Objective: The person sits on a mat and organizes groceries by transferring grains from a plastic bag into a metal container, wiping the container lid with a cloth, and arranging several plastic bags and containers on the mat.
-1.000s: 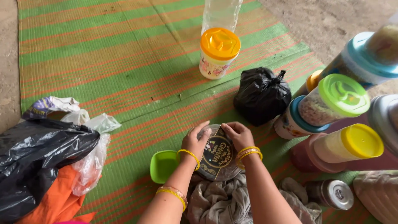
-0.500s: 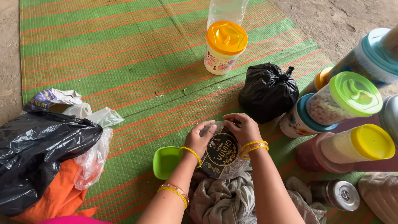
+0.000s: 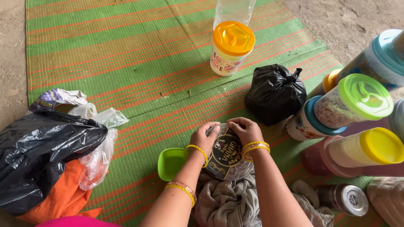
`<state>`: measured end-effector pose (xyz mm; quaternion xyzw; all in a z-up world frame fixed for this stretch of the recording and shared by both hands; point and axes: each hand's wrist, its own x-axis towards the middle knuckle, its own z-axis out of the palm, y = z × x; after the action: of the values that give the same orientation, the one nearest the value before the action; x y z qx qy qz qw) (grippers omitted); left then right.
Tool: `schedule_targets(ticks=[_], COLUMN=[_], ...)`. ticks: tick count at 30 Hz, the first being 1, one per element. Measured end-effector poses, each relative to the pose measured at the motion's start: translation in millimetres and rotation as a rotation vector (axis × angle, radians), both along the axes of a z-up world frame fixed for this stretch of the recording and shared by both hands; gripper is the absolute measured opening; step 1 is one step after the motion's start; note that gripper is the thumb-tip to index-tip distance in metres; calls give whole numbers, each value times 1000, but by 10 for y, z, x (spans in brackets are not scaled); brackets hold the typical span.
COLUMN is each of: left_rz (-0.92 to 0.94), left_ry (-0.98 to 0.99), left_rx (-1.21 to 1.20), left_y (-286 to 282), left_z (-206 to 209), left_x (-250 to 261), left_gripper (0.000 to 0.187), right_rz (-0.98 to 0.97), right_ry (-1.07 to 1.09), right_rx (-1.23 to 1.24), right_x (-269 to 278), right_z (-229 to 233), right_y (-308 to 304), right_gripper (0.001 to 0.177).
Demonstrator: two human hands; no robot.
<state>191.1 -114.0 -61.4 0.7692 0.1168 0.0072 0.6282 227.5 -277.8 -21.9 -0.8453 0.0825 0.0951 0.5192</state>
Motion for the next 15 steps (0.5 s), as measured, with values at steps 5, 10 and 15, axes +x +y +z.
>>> schedule_targets(ticks=[5, 10, 15], left_rz=[50, 113, -142], left_ry=[-18, -116, -222], left_rx=[-57, -263, 22], left_y=[-28, -94, 20], left_z=[-169, -246, -282], left_x=[-127, -774, -1327], left_gripper=[37, 64, 118], right_rz=[-37, -155, -198], right_ry=[-7, -171, -151], right_rx=[18, -134, -382], right_x=[-95, -122, -160], right_z=[-44, -262, -312], right_y=[-49, -136, -302], right_gripper=[23, 22, 24])
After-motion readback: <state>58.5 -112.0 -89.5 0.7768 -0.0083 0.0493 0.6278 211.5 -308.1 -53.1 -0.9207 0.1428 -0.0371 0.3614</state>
